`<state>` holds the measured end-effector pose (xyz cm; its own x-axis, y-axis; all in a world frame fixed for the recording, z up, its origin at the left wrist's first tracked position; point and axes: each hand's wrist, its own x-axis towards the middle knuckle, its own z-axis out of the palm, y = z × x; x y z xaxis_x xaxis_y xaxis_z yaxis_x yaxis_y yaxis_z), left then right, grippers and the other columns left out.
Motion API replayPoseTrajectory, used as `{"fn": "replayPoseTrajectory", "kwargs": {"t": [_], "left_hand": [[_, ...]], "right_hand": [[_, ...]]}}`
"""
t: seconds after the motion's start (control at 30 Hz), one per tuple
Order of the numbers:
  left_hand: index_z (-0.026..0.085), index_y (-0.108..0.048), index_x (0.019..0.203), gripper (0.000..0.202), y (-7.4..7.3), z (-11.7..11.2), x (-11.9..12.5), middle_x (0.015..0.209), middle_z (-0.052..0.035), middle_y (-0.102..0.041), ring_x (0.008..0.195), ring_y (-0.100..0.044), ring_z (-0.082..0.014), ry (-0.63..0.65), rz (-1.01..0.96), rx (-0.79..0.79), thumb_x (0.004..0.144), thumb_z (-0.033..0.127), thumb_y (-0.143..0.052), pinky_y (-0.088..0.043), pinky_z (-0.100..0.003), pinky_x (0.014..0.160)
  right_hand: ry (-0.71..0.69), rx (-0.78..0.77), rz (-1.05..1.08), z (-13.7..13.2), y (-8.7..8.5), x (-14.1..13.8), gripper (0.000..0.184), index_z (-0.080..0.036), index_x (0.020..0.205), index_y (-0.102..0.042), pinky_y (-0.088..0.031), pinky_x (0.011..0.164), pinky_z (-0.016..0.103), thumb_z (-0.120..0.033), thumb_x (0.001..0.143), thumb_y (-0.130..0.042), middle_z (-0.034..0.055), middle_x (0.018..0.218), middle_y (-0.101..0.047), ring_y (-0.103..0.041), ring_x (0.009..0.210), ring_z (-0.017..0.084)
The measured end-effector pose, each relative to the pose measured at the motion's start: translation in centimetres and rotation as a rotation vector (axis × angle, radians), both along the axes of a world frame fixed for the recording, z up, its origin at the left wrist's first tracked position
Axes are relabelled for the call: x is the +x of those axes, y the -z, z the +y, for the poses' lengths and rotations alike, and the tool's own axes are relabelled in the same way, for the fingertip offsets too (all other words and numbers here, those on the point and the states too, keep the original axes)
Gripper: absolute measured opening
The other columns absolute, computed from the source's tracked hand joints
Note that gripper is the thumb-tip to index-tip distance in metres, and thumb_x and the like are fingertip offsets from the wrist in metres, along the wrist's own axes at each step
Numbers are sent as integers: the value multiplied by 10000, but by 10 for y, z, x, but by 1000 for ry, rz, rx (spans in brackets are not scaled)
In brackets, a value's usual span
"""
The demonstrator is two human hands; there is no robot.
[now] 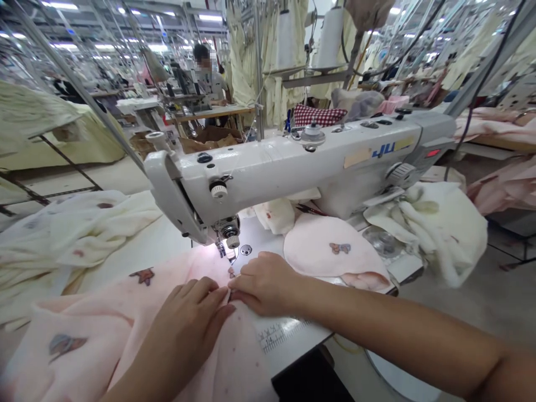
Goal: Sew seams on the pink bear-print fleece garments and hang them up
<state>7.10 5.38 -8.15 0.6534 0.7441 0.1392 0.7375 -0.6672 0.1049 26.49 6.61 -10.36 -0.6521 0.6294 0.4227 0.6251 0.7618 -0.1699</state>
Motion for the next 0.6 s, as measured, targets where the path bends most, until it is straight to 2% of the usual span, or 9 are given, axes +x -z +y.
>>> {"fn": "replayPoseTrajectory", "kwargs": {"t": [0.07,0.13,0.23,0.37,0.47,0.6], "left_hand": [[184,-628,892,185,2,-1,2,816,-75,-592,739,-539,-233,-7,-11,-1,875,240,-453,-446,-400,638],[184,-622,791,176,5,3,2,752,-63,-579,693,-526,-224,6,-7,62,853,183,-457,-432,-384,610],[191,-564,631,217,7,7,2,646,-42,-536,621,-488,-206,91,12,241,796,87,-469,-408,-366,589],[192,-532,621,223,8,8,0,623,-31,-504,591,-448,-202,199,67,416,744,14,-477,-392,-354,573],[177,-538,644,208,11,7,-3,652,-39,-518,624,-464,-206,205,-19,389,766,23,-470,-408,-355,577],[147,-597,801,168,16,10,-6,895,-82,-600,838,-537,-215,164,-253,200,844,84,-448,-466,-370,714]], "right_hand": [[-65,38,21,-1,0,1,231,-190,876,-631,-241,570,302,-275,909,-419,-9,662,-602,-486,600,132],[-117,29,-7,-2,1,1,218,-186,886,-626,-240,574,305,-273,900,-427,-9,702,-622,-489,612,132],[-105,-21,-68,-3,3,1,222,-192,913,-628,-237,579,307,-296,902,-431,-1,737,-638,-494,622,134],[-97,-14,-67,-2,6,2,229,-195,838,-648,-227,559,311,-307,891,-454,-9,670,-617,-480,581,133],[-98,5,-38,-1,7,2,218,-196,833,-656,-235,552,313,-300,884,-472,-16,647,-615,-482,569,132],[-94,10,-9,-1,5,2,193,-208,863,-666,-261,557,309,-305,879,-500,-27,642,-627,-508,587,135]]}}
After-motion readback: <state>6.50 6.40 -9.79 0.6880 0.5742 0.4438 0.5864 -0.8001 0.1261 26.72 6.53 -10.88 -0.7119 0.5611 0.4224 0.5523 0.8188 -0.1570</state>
